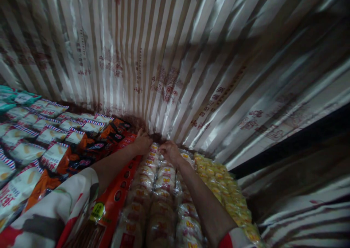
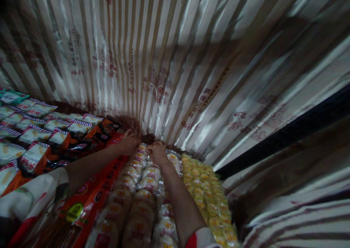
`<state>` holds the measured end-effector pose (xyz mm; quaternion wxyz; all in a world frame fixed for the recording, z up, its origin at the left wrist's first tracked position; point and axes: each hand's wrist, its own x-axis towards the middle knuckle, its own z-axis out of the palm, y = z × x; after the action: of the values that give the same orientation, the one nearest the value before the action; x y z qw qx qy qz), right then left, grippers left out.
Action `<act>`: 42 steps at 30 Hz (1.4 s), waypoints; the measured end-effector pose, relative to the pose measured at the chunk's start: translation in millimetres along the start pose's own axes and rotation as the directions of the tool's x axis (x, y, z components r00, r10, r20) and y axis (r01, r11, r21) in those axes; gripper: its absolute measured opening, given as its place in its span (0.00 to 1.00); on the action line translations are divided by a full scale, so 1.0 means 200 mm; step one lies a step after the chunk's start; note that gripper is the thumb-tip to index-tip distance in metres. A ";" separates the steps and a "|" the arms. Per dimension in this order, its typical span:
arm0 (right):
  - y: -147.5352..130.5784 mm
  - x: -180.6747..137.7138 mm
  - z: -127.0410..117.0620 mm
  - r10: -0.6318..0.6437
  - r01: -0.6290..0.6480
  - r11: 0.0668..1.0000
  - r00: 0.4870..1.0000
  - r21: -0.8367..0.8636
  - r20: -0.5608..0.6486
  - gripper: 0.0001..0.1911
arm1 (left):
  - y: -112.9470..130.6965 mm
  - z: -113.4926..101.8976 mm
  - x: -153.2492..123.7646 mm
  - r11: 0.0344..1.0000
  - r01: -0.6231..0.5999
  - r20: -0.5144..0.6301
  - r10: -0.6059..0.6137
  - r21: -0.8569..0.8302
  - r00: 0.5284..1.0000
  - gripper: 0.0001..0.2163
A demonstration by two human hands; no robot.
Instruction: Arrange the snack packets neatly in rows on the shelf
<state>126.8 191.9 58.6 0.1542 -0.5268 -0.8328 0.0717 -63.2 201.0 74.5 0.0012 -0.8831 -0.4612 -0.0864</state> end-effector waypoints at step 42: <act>-0.23 -0.16 -0.11 -0.014 0.020 0.995 0.998 -0.101 0.062 0.06 | 0.02 -0.10 -0.12 0.990 0.088 0.046 -0.084 -0.107 0.995 0.08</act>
<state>107.6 143.0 87.1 0.1021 -0.5244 -0.8441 0.0442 -76.6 177.2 90.2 -0.0600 -0.8627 -0.4934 -0.0932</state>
